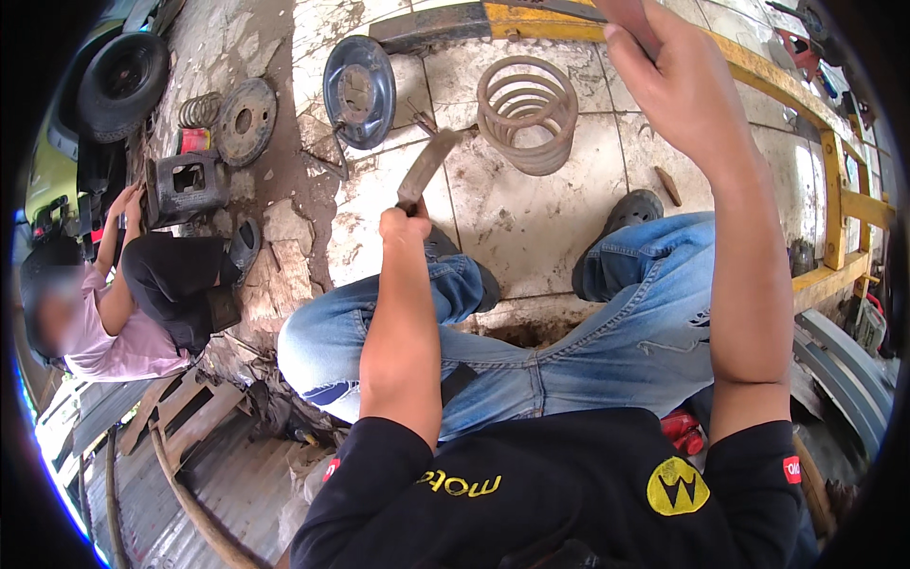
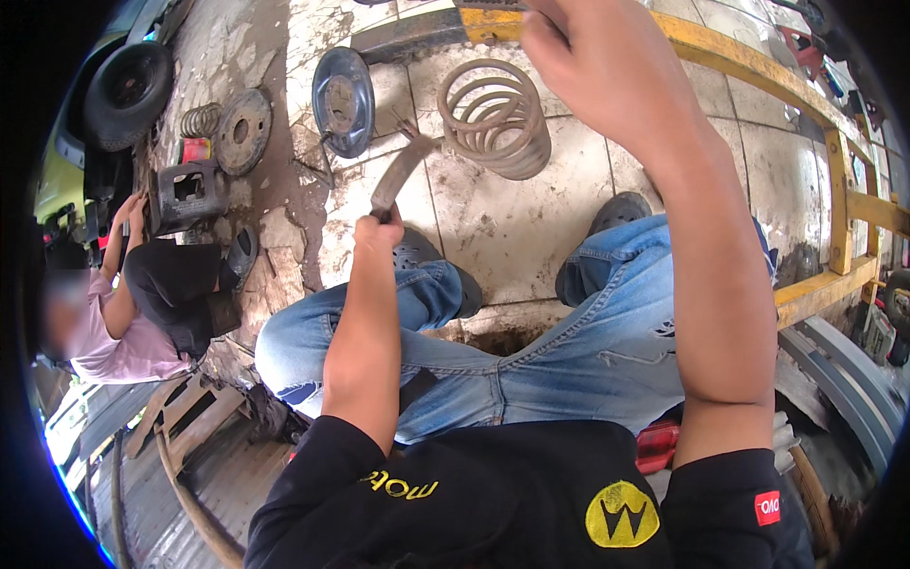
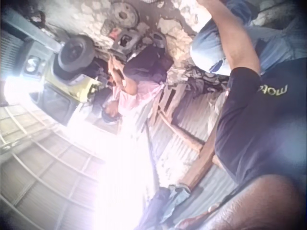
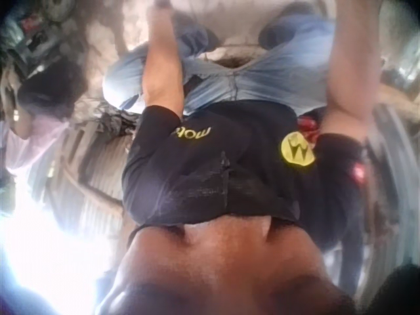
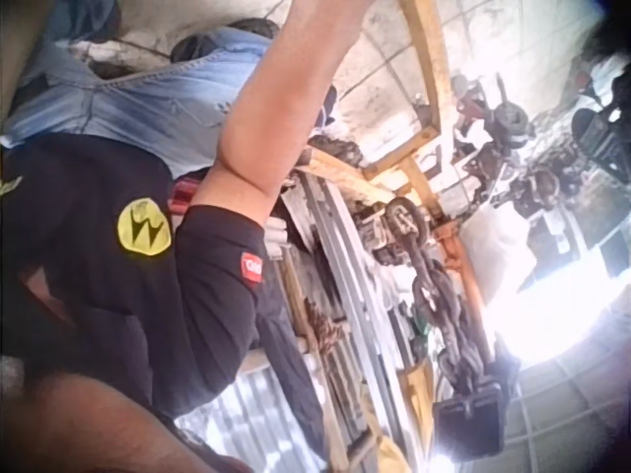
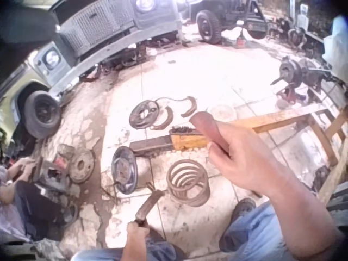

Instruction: The person sits on the floor and uses a wire brush to clean a metal spring and a curved metal bracket. They scrub the surfaces of both parts repeatedly, turning them over to access different sides.

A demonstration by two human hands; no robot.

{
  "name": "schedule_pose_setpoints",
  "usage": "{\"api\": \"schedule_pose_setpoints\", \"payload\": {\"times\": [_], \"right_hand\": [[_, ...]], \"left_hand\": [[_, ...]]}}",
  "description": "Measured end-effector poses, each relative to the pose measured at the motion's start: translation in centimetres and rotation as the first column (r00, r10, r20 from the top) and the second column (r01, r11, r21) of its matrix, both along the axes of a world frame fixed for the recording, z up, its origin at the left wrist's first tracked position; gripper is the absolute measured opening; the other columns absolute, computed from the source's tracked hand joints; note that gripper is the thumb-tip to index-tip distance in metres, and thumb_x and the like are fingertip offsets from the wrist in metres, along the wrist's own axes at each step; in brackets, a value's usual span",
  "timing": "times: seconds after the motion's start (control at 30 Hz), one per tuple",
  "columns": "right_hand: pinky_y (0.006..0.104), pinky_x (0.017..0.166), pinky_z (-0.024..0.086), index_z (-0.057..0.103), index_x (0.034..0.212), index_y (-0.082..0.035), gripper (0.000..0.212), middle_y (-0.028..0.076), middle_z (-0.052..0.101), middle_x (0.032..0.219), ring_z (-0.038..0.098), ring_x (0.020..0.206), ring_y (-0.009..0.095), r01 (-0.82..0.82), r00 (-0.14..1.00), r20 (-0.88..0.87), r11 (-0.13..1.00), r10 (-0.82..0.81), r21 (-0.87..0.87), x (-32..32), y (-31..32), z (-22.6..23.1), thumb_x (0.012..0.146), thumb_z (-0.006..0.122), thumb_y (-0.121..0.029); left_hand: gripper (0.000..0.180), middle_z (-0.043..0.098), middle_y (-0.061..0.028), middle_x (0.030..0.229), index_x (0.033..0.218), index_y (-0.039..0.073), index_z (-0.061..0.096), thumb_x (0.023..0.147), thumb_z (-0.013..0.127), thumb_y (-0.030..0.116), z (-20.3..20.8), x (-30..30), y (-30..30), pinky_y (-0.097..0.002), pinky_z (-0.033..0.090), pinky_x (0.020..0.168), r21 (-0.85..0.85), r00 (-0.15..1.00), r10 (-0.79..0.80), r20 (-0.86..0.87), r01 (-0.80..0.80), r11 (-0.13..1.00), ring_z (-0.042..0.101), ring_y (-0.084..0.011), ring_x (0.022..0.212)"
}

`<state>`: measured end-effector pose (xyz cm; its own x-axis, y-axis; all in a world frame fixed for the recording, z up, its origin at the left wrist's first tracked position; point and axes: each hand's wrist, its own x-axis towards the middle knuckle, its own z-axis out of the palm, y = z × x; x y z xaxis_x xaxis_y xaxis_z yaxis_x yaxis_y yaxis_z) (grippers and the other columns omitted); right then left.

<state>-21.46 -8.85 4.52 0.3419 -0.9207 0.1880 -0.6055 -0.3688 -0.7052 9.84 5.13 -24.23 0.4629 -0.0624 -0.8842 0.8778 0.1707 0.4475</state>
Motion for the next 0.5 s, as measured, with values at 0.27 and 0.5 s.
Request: {"api": "schedule_pose_setpoints", "payload": {"times": [0.27, 0.5], "right_hand": [[0.0316, 0.07, 0.049, 0.063, 0.114, -0.001, 0.032, 0.011, 0.069, 0.085, 0.065, 0.077, 0.018, 0.061, 0.997, -0.063, 0.991, -0.054, 0.115, -0.3, 0.0, -1.8, 0.095, 0.058, -0.026], [0.0386, 0.087, 0.052, 0.058, 0.123, 0.0, 0.037, 0.01, 0.065, 0.115, 0.066, 0.105, 0.025, -0.279, 0.673, 0.684, 0.76, -0.282, 0.587, -0.8, -0.5, -1.4, 0.093, 0.06, -0.021]], "left_hand": [[0.032, 0.056, -0.0209, 0.121, 0.126, -0.007, 0.048, 0.099, 0.038, 0.006, -1.3, -0.7, -0.4, -0.0449, 0.062, 0.079, 0.011, 0.999, 0.048, 0.01, -0.048, 0.999, 0.062, -0.0354, 0.101], [0.034, 0.056, -0.0215, 0.12, 0.129, -0.007, 0.043, 0.099, 0.036, 0.007, -0.4, -1.1, -0.5, -0.0493, 0.06, 0.084, -0.005, 0.999, -0.046, 0.024, 0.047, 0.999, 0.062, -0.0363, 0.104]]}}
